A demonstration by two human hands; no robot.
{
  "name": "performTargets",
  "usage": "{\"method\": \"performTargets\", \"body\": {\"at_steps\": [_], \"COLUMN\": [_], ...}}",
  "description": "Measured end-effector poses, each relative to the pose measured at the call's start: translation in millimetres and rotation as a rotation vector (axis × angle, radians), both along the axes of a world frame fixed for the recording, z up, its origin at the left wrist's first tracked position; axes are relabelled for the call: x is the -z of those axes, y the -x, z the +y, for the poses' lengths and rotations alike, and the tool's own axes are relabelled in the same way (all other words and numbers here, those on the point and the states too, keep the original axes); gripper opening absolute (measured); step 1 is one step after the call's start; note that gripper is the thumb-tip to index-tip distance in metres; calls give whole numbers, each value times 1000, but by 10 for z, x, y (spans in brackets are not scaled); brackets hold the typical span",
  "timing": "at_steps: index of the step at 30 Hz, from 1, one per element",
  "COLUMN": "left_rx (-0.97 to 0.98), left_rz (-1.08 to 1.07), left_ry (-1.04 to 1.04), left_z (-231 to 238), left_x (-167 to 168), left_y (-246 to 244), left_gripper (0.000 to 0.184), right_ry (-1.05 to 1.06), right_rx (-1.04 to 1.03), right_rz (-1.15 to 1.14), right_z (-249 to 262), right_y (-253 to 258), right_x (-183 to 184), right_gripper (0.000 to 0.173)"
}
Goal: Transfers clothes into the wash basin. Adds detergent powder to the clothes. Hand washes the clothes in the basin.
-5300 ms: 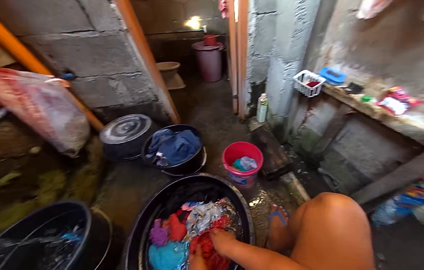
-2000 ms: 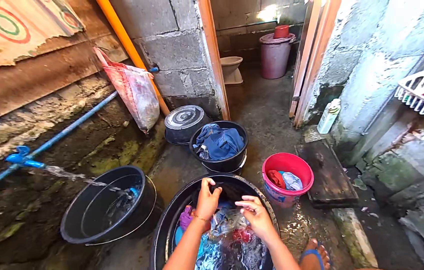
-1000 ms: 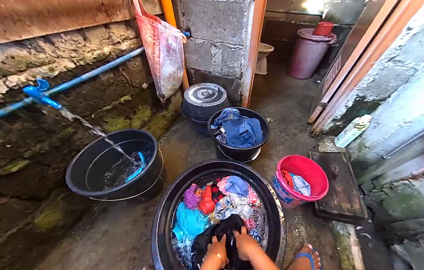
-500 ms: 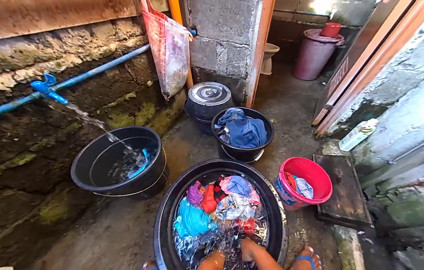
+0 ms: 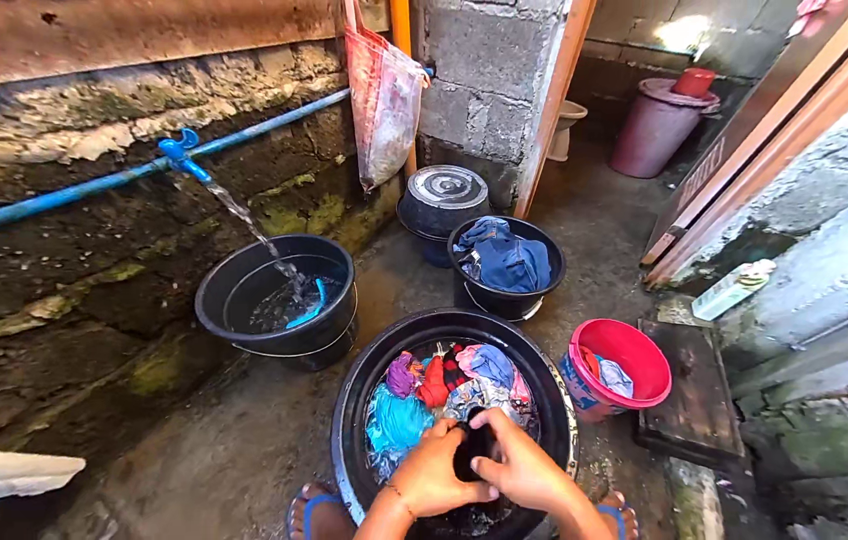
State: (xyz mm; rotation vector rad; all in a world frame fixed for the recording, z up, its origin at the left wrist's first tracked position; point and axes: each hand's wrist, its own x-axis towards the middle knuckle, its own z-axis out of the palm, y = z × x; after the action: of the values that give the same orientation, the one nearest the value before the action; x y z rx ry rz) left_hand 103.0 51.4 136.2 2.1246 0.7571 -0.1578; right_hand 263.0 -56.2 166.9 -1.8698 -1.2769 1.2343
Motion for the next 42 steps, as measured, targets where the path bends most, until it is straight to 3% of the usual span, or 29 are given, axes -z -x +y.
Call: {"method": "performTargets", "body": {"at_steps": [2, 4, 6, 8, 10, 12, 14, 16, 18, 20, 21, 23, 25, 28, 31, 33, 35, 37, 39, 40, 41, 42], "left_rx": [-102, -267, -419, -525, -593, -571, -519, -559, -681, -842, -912, -1008, -1029, -1019, -1021, -1059, -1088, -992, -829, -739, -648, -578], "left_rz": [62, 182, 317, 316, 80, -237, -504, -753, -975, -1063, -1025, -710, -411, -399, -605, -751, -824, -839, -793, -778, -777, -780], "left_ry": [-38, 19, 138, 239, 311, 418, 560, 764, 948, 1033, 1033, 928, 947, 1154, 1267, 1158, 860, 448, 87, -39, -126, -173], "left_z": [-100, -101, -39, -15, -35, -79, -173, -291, -337, -286, -227, -116, -102, -167, -125, -98, -59, -29, -56, -105, -165, -233], "left_x": [203, 638, 1156, 1467, 1362, 885, 342, -27, -123, 32, 173, 472, 701, 728, 677, 613, 516, 483, 448, 444, 465, 499], "left_y": [-135, -218, -204, -156, -198, -303, -359, -326, -228, -78, 19, 202, 197, -39, -282, -405, -496, -526, -548, -551, -549, -549], "left_gripper": [69, 55, 56, 61, 56, 43, 32, 28, 31, 27, 25, 29, 57, 63, 61, 48, 38, 38, 36, 35, 34, 33], "right_ry": [-17, 45, 89, 88, 86, 83, 80, 36, -107, -243, -306, -389, -418, -417, -438, -438, -379, -238, -216, -246, -267, -258], "right_rx": [-110, -162, -116, -12, 119, 239, 329, 440, 486, 561, 606, 650, 554, 389, 443, 597, 664, 541, 368, 321, 336, 458], "right_rz": [-62, -150, -156, -108, -17, 139, 294, 358, 388, 414, 453, 501, 382, 331, 762, 1021, 1010, 880, 1064, 1210, 1295, 1303], "right_z": [78, 124, 125, 65, -26, -92, -118, -94, -36, 16, 19, 5, 12, 33, -31, -48, -72, -147, -203, -190, -141, -67], "right_y": [173, 219, 142, -17, -189, -255, -140, 30, 48, -32, -62, -73, -8, 167, 291, 235, 80, -94, -149, -112, -45, 38], "right_x": [21, 173, 397, 713, 994, 1193, 1238, 1197, 1199, 1149, 1077, 899, 787, 815, 915, 1026, 1176, 1310, 1394, 1413, 1382, 1286], "right_gripper": [63, 67, 76, 100, 129, 145, 132, 85, 62, 45, 43, 53, 56, 52, 61, 67, 69, 96, 125, 128, 118, 95]}}
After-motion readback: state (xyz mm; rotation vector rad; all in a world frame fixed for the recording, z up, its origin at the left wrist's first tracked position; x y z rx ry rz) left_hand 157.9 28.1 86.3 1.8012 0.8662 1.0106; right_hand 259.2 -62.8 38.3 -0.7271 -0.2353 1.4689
